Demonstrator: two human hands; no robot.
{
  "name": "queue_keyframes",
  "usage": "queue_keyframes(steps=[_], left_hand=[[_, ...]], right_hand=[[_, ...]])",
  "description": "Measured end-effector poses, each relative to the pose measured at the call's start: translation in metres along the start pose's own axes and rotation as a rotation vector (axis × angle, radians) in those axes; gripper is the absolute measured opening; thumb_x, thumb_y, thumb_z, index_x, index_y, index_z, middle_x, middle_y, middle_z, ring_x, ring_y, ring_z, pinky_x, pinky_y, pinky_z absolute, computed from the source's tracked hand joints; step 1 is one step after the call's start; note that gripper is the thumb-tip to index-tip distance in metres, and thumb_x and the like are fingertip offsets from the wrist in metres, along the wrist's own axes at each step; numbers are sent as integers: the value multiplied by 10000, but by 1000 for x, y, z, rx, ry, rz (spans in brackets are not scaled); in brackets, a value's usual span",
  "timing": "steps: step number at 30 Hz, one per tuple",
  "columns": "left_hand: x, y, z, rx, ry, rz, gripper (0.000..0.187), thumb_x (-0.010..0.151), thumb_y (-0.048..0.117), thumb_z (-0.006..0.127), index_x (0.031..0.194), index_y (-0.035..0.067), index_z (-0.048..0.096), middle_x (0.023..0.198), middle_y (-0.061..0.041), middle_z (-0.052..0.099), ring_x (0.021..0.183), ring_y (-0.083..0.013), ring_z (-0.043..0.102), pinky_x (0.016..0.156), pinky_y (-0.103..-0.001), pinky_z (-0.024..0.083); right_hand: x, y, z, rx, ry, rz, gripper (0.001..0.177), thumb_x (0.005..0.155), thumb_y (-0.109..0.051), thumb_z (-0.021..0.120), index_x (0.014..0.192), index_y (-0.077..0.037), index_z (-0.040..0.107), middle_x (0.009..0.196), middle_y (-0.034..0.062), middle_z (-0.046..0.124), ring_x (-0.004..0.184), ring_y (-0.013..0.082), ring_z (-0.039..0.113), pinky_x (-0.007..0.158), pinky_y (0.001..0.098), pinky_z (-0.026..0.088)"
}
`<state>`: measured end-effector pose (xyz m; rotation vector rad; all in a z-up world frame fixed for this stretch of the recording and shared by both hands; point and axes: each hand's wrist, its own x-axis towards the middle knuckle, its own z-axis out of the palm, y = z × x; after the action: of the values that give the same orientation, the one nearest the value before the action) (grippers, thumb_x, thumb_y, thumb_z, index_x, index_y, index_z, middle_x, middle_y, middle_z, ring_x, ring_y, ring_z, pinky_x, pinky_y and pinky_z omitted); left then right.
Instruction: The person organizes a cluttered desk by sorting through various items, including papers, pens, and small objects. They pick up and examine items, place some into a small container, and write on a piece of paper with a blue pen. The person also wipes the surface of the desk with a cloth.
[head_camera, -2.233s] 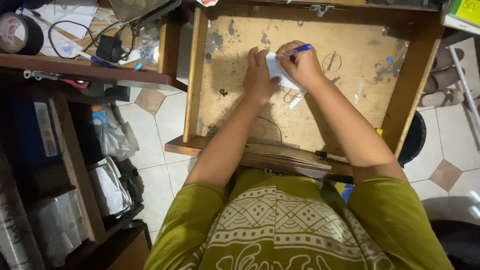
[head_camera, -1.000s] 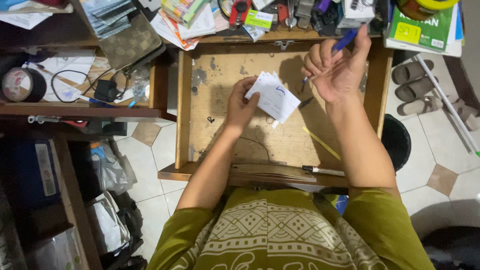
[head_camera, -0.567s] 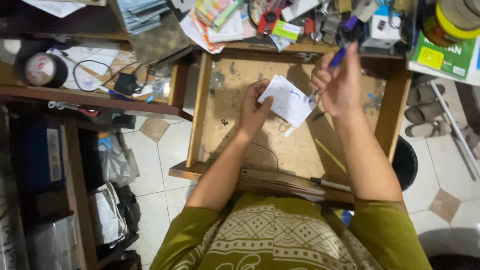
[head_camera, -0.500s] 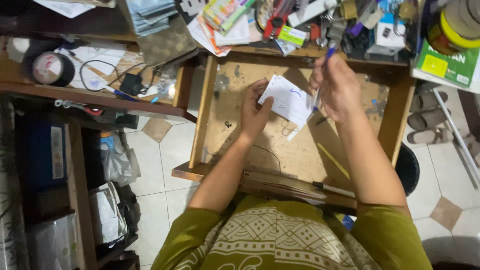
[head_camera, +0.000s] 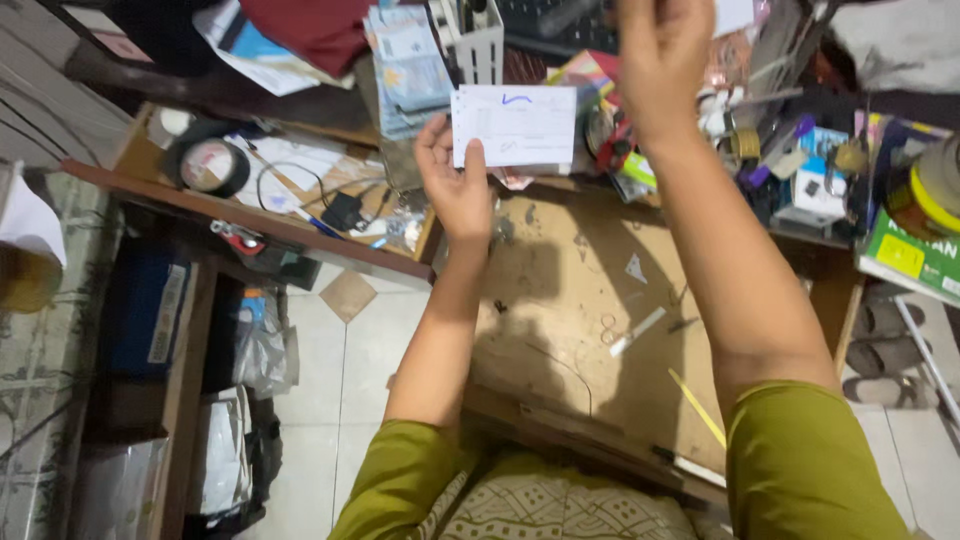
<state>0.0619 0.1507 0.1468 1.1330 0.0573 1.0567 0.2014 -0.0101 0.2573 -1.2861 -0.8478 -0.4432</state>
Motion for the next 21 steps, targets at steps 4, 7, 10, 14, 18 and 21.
queue_keyframes(steps=[4, 7, 10, 14, 18, 21], left_hand=[[10, -16, -8, 23, 13, -28, 501, 995, -54, 612, 1452, -8, 411, 1188, -114, 618, 1107, -169, 601, 1001, -294, 497], [8, -16, -15, 50, 23, -71, 496, 994, -39, 613, 1447, -7, 414, 1183, -120, 624, 1073, -162, 608, 917, -284, 519], [8, -16, -19, 8, 31, -132, 494, 991, -18, 601, 1442, 5, 400, 1168, -114, 633, 1015, -143, 621, 779, -261, 550], [7, -20, -22, -22, 31, -120, 478, 998, -26, 596, 1434, -3, 402, 1186, -120, 633, 1032, -142, 634, 769, -243, 561], [7, -22, -24, -57, -6, -54, 457, 1021, -39, 595, 1437, -16, 407, 1213, -131, 635, 1055, -146, 632, 824, -249, 558], [8, -23, -21, -84, -4, -115, 453, 1008, -40, 595, 1422, -22, 410, 1188, -136, 637, 962, -149, 631, 721, -248, 540]], right_hand=[[33, 38, 39, -302, 21, -85, 212, 1120, -114, 666, 954, 12, 629, 800, 93, 648, 725, 174, 598, 675, 335, 442], [46, 50, 65, -431, -5, -151, 187, 1082, -116, 682, 962, 19, 630, 792, 142, 654, 705, 251, 616, 663, 363, 457], [48, 58, 83, -444, -58, -223, 146, 1048, -107, 687, 1031, 28, 634, 903, 181, 695, 802, 338, 676, 715, 416, 516], [46, 65, 99, -668, -138, -223, 166, 989, -100, 736, 1068, 17, 647, 973, 232, 692, 902, 457, 654, 756, 509, 515], [40, 73, 99, -766, -230, -319, 231, 897, -60, 649, 1124, -71, 692, 974, 220, 719, 896, 464, 673, 749, 535, 519], [45, 91, 91, -886, -348, -170, 212, 897, -92, 623, 1087, -110, 713, 897, 229, 708, 816, 465, 673, 698, 563, 518]])
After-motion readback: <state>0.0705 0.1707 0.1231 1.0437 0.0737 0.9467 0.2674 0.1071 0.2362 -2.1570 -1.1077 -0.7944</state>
